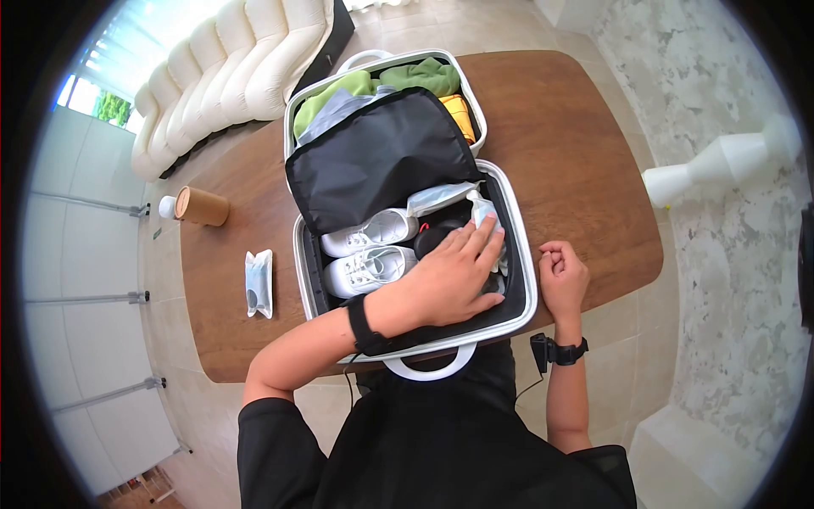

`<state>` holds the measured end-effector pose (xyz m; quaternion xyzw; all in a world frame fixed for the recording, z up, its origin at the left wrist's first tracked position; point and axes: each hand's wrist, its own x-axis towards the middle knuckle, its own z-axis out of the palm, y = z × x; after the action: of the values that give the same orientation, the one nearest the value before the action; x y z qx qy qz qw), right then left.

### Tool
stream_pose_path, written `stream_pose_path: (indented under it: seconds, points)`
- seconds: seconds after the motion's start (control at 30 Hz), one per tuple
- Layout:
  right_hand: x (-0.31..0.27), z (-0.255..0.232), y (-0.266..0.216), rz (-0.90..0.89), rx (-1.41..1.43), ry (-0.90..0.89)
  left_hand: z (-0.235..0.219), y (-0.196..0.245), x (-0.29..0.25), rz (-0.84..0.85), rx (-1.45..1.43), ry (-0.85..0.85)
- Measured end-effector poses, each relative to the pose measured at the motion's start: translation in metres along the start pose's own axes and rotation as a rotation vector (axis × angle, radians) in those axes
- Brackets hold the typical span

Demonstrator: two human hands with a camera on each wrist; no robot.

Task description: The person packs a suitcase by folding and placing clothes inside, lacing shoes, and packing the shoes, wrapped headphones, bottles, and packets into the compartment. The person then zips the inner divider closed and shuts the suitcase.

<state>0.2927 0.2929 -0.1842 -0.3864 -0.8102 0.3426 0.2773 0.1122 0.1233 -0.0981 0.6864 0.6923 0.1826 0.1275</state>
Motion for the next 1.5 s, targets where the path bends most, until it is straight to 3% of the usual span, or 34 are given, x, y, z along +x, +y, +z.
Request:
stream_pose_path:
  seconds: [0.2,0.27,0.33,0.43,0.63,0.87,1.03,1.33,1.5]
  points:
    - [0.0,-0.001,0.002,-0.01,0.028,0.018,-0.037,0.008,-0.019,-0.064,-0.01,-0.037]
    - [0.0,0.0,-0.001,-0.01,0.024,0.007,-0.035,0.007,-0.023,-0.101,-0.051,-0.043]
    - [0.0,-0.001,0.0,0.038,0.004,-0.015,-0.029,0.002,-0.024,0.061,-0.061,0.005]
    - [0.0,0.0,0.001,-0.006,0.018,0.014,-0.024,0.01,-0.019,0.106,-0.059,0.087]
    - [0.0,-0.001,0.0,0.013,0.024,0.008,-0.025,0.005,-0.013,-0.023,-0.035,0.055]
    - [0.0,0.0,0.002,0.012,0.012,-0.001,-0.021,-0.002,-0.013,0.015,0.008,0.034]
    - [0.0,-0.001,0.0,0.012,0.011,-0.006,-0.017,-0.012,-0.009,0.007,-0.118,-0.061]
    - [-0.001,0.001,0.001,-0.004,0.005,0.009,-0.012,-0.024,0.007,-0.033,-0.276,-0.062]
    - [-0.002,0.001,0.001,0.013,-0.013,0.0,-0.012,-0.023,0.003,0.025,-0.189,0.035]
